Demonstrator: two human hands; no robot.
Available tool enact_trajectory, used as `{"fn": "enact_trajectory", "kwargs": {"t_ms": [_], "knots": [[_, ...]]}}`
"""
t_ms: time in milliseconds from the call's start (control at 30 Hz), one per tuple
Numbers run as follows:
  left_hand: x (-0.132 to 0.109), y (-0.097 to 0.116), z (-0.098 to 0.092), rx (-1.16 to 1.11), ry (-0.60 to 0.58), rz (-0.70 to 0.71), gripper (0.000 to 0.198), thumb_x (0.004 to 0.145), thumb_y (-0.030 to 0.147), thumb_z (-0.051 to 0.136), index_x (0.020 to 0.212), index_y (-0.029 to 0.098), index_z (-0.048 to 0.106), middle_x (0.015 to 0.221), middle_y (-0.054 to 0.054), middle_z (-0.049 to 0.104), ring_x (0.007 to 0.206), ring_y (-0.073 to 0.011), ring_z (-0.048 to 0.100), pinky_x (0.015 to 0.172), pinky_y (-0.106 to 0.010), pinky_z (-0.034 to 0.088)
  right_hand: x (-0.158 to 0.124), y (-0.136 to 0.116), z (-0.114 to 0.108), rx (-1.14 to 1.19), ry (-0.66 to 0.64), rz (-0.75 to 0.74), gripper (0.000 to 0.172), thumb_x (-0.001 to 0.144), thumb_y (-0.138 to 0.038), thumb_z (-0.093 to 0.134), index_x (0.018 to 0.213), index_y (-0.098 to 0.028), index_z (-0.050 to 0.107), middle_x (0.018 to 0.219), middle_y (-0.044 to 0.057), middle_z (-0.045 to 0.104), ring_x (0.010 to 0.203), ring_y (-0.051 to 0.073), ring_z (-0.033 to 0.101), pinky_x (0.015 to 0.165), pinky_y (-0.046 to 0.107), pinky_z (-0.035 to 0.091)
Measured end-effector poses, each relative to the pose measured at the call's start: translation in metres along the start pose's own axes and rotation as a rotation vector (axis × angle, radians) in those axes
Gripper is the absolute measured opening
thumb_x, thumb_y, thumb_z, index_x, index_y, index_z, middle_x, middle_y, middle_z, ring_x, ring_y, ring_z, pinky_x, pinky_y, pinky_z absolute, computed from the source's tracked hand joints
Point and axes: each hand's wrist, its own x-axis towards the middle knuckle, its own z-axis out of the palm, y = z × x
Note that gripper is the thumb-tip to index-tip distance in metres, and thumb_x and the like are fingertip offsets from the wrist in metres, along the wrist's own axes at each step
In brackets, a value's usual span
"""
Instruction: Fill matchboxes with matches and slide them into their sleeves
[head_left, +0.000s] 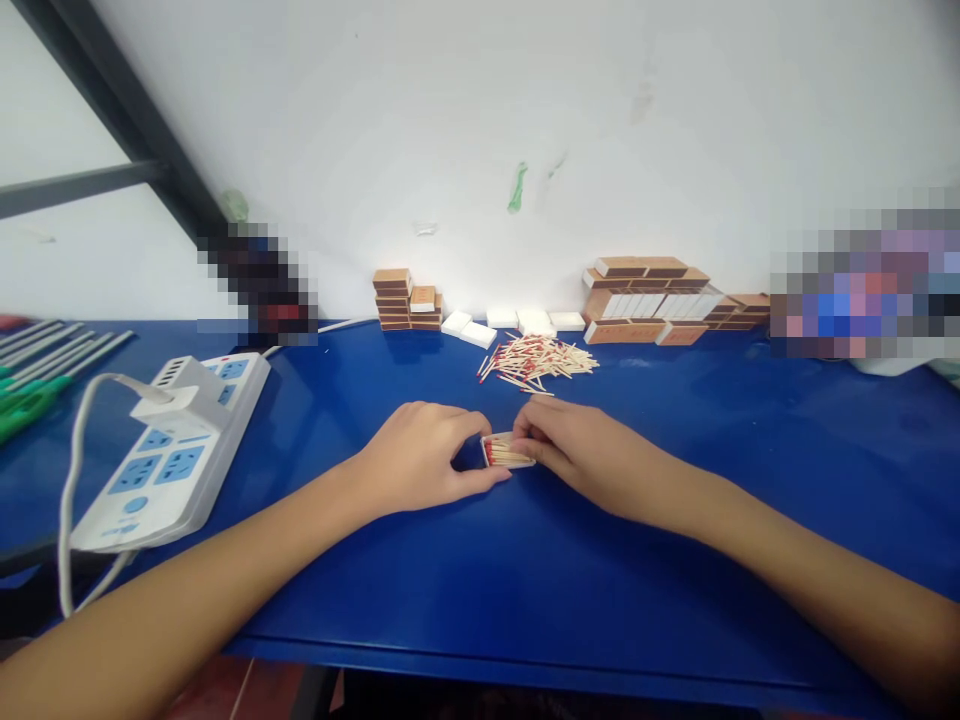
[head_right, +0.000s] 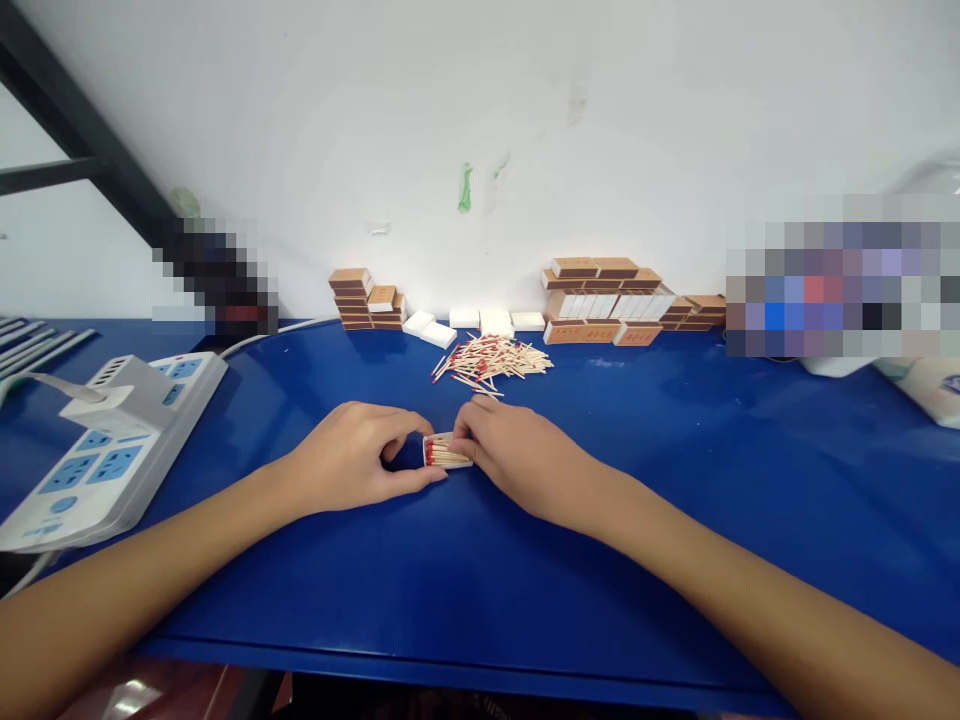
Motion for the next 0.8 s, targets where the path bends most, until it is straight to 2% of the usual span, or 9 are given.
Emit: {"fn": "enact_trajectory", "kwargs": {"t_ms": [67,133,200,267,400,533,700,800], "knots": [[0.000,0.000,0.000,-0.004,0.000,-0.005,0.033,0.092,0.051,0.074,0.101,0.020,0.075,0.073,0.001,0.067,0.061,-0.0146,0.059,0.056,-0.028,0.033,0.002,0.007,-0.003,0.018,0.024,-0.003,0.023,0.104,-0.038,0.056,0.091,-0.022,0.065,0.084,0.003,0.066,0.071,0.017,0.057,0.064,0.030,0.039],[-0.001,0.001,0.000,-0.009,0.000,-0.004,0.033,0.092,0.051,0.073,0.102,0.020,0.076,0.074,0.001,0.068,0.062,-0.0146,0.060,0.057,-0.027,0.034,0.007,0.018,-0.008,0.006,0.131,0.010,0.026,0.103,-0.042,0.058,0.089,-0.022,0.066,0.076,0.002,0.062,0.068,0.017,0.053,0.062,0.030,0.038],[-0.001,0.002,0.000,-0.014,-0.003,0.000,0.033,0.092,0.051,0.073,0.103,0.020,0.076,0.075,0.001,0.069,0.063,-0.0147,0.061,0.058,-0.027,0.036,0.012,0.033,-0.012,-0.060,0.250,0.032,0.021,0.100,-0.039,0.061,0.089,-0.022,0.066,0.077,0.002,0.061,0.069,0.017,0.053,0.063,0.030,0.038],[-0.002,0.003,0.000,-0.017,-0.012,0.009,0.033,0.092,0.051,0.073,0.103,0.020,0.076,0.075,0.000,0.069,0.063,-0.0146,0.061,0.058,-0.027,0.038,0.017,0.045,-0.013,-0.127,0.294,0.051,0.017,0.096,-0.037,0.065,0.089,-0.021,0.066,0.083,0.004,0.063,0.073,0.018,0.055,0.066,0.031,0.039],[-0.003,0.004,0.000,-0.013,-0.016,0.018,0.034,0.092,0.052,0.073,0.103,0.019,0.076,0.076,0.000,0.069,0.063,-0.0143,0.061,0.057,-0.027,0.038,0.022,0.057,-0.007,-0.157,0.215,0.070,0.020,0.097,-0.037,0.062,0.085,-0.021,0.064,0.085,0.005,0.064,0.076,0.020,0.056,0.066,0.032,0.039],[-0.002,0.003,0.000,-0.012,-0.013,0.028,0.035,0.092,0.052,0.073,0.103,0.019,0.076,0.075,0.000,0.069,0.061,-0.0141,0.061,0.057,-0.027,0.037,0.020,0.057,-0.007,-0.171,0.187,0.082,0.020,0.100,-0.034,0.058,0.085,-0.021,0.061,0.088,0.006,0.065,0.078,0.020,0.056,0.067,0.032,0.039],[-0.002,0.003,0.000,-0.005,0.000,-0.004,0.035,0.092,0.052,0.073,0.101,0.019,0.076,0.075,0.000,0.069,0.062,-0.0147,0.061,0.057,-0.027,0.035,0.006,0.038,-0.016,-0.085,0.153,0.045,0.026,0.105,-0.042,0.053,0.089,-0.023,0.061,0.086,0.004,0.064,0.076,0.019,0.056,0.067,0.032,0.040],[-0.001,0.002,0.000,0.000,0.004,-0.007,0.034,0.092,0.052,0.073,0.100,0.019,0.076,0.075,0.000,0.069,0.063,-0.0151,0.061,0.057,-0.027,0.033,-0.003,0.022,-0.016,-0.027,0.038,-0.009,0.026,0.107,-0.042,0.052,0.092,-0.023,0.062,0.090,0.004,0.066,0.076,0.019,0.058,0.067,0.031,0.042]]}}
